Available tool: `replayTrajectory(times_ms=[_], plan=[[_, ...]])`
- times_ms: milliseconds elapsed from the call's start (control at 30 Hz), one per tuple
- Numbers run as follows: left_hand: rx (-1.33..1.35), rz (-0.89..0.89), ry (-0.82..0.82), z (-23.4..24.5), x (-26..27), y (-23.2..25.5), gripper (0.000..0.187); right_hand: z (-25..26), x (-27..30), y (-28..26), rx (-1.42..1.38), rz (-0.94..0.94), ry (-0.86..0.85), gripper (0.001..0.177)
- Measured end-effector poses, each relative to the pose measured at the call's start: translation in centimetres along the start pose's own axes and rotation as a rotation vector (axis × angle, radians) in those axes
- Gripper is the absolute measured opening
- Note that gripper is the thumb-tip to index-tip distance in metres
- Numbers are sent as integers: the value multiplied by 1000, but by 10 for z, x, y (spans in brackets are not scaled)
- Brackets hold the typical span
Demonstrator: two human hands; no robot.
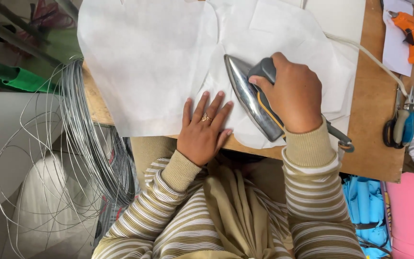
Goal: The person is using an iron to press and flatten several white fabric pieces on a wooden workbench.
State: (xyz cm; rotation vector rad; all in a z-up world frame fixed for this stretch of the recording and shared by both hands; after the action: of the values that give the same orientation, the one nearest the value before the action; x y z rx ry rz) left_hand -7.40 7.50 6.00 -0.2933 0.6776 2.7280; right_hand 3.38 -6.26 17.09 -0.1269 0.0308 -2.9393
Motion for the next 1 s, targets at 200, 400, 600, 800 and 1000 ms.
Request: replayTrajectory(times_ms=[200, 400, 600, 800, 1000], plan=[[-96, -69, 71, 5, 2, 2, 63, 20, 2, 60, -76, -35, 221, 40], [-1, -54, 134, 20, 0, 8, 62, 36, 15, 114, 180, -14, 382, 52], [-107, -70, 113, 8, 2, 9, 68, 17, 3, 14, -59, 58, 97, 41], [-103, -69, 111, 12, 2, 9, 69, -10, -11, 17, 81, 119, 85, 53], [-134, -73, 118, 10, 1, 8, 73, -1, -17, 65, 103, -22, 109, 47]])
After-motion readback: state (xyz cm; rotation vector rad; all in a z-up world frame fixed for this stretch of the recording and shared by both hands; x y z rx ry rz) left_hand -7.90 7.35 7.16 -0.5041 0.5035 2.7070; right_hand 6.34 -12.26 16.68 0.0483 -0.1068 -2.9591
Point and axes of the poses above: each hand's wrist, its own x-axis away from the middle knuckle, its own z-axis out of the back of the hand, y = z × x, the point moved 8 cm from there along -x, towards the middle knuckle
